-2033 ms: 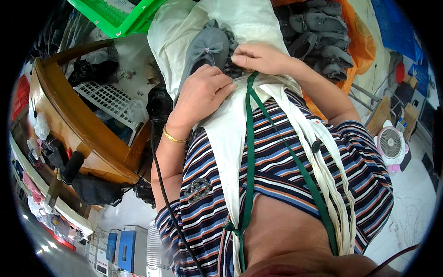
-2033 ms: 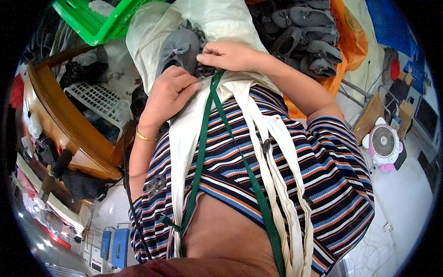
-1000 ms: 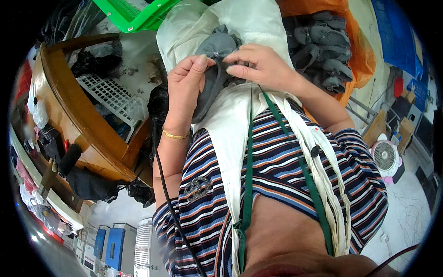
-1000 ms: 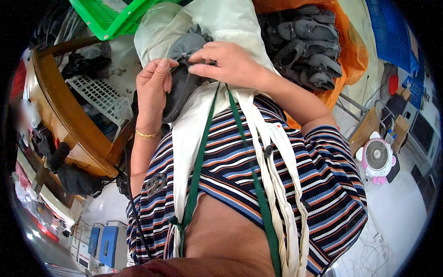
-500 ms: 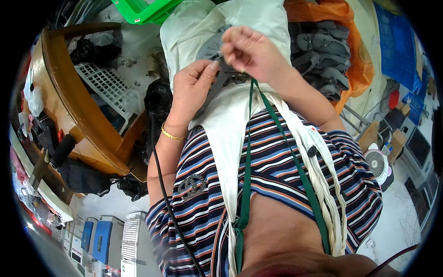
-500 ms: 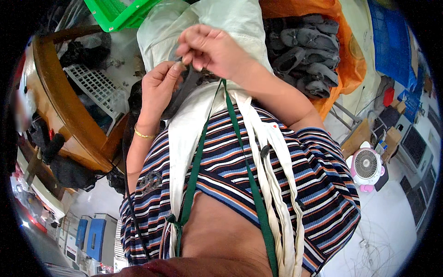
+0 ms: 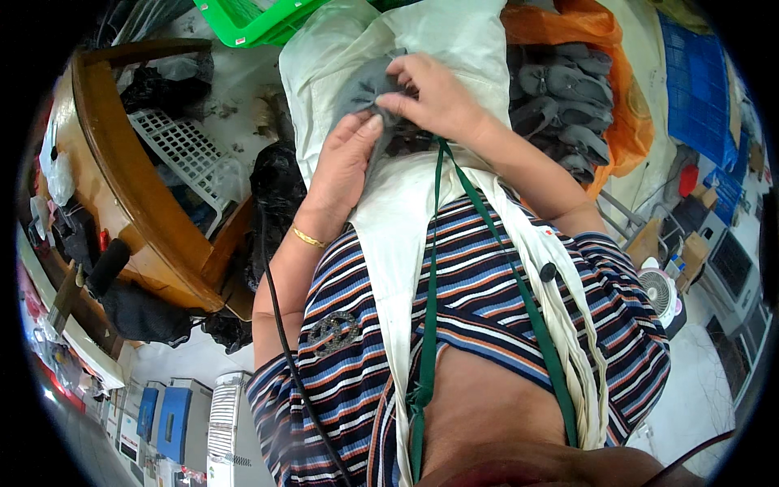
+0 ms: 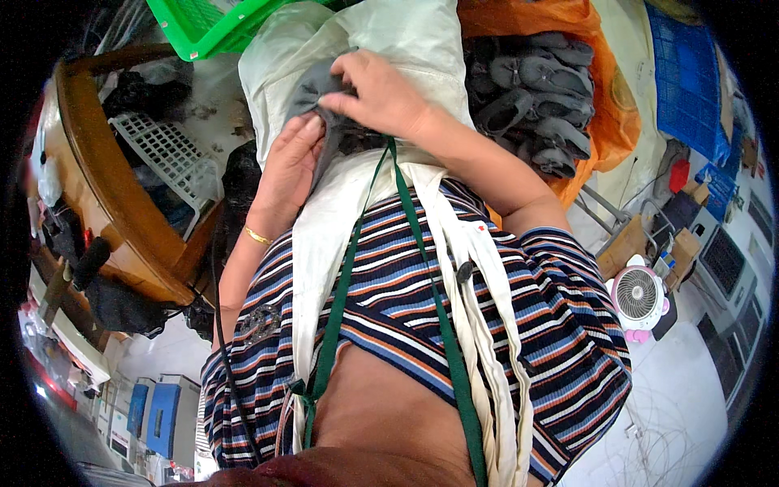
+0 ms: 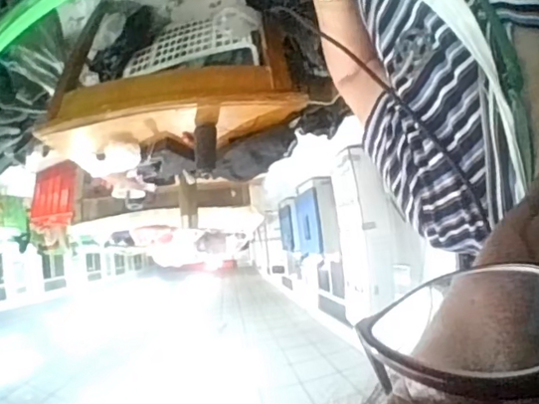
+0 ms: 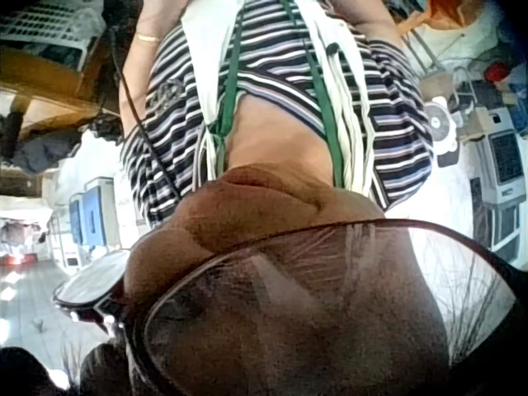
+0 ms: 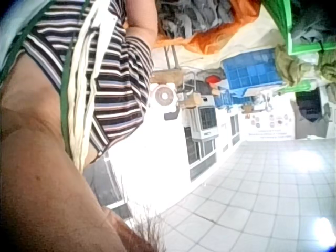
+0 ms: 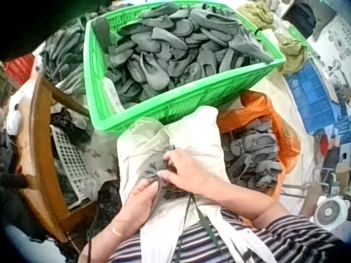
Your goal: The person sits on the floor and sews a grey slipper using a needle and thread. They pull the thread through the fabric repeatedly to stitch the shoe's opening. The person handles multiple grey slippers, picking them up from a green basket and placing them back down.
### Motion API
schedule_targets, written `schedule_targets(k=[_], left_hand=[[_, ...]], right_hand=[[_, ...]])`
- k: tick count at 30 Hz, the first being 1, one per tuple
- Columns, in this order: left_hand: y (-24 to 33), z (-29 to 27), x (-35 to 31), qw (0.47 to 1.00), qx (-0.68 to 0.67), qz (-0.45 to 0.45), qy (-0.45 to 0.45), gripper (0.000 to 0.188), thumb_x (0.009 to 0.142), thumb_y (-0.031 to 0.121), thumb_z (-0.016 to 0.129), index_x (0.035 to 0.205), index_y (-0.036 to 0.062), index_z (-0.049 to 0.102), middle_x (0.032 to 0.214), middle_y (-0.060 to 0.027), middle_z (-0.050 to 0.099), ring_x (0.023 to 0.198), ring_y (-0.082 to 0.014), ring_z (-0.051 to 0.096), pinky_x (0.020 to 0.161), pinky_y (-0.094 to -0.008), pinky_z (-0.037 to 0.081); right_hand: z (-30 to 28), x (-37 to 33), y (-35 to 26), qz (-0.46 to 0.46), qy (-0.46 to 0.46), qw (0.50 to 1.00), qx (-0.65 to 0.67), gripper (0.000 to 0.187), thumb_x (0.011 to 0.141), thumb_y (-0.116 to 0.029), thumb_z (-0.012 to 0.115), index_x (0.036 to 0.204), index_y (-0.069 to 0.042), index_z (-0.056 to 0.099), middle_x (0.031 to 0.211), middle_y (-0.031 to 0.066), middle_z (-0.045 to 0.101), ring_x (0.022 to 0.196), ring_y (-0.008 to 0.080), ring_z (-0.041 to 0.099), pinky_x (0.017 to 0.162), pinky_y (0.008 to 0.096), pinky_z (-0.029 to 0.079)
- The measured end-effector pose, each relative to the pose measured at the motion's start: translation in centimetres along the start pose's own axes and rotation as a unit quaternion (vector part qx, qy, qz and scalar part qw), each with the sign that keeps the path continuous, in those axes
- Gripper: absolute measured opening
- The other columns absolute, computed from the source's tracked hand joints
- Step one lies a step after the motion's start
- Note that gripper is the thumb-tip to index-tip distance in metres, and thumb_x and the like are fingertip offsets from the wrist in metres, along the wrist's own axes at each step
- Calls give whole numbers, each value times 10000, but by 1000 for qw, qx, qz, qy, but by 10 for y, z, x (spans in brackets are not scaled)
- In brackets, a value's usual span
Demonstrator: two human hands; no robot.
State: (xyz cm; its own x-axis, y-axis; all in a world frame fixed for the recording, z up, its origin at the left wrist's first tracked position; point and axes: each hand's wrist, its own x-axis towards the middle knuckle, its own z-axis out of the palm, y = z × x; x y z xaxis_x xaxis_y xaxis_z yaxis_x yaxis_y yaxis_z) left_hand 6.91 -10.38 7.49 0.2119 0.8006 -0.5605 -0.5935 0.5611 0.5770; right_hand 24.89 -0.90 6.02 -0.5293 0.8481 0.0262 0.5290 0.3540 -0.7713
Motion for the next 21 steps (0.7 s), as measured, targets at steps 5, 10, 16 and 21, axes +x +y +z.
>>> schedule_targets(k=[5, 10, 16, 21], left_hand=[[20, 8, -7, 989, -46, 92, 108, 245, 969, 250, 637, 1033, 15, 616, 1007, -42, 664, 857, -86, 586, 821, -232, 460], [39, 1, -10, 979, -39, 139, 142, 131, 925, 131, 679, 960, 12, 638, 930, -27, 670, 814, -88, 597, 784, -215, 470], [36, -11, -9, 976, -23, 177, 125, 108, 898, 20, 664, 1003, 9, 642, 971, -34, 669, 866, -99, 610, 816, -239, 481], [38, -32, -10, 984, -37, 163, 61, 161, 922, 70, 643, 1068, 2, 632, 1072, -73, 669, 998, -130, 611, 923, -277, 462]], right_hand=[[7, -1, -36, -116, 36, 992, -35, 651, 703, -287, 838, 1213, -31, 525, 1041, 133, 557, 954, 276, 565, 860, 375, 479], [-13, 12, -63, -147, 30, 984, 94, 554, 717, -239, 846, 1164, -41, 585, 962, 104, 571, 833, 251, 579, 766, 302, 502], [-8, 25, -63, -231, 83, 969, -14, 222, 771, -82, 763, 966, -60, 659, 776, 73, 524, 723, 240, 563, 628, 321, 472], [2, 22, -71, -269, 80, 956, -90, 196, 757, -100, 764, 929, -93, 671, 765, 66, 519, 738, 264, 561, 636, 349, 487]])
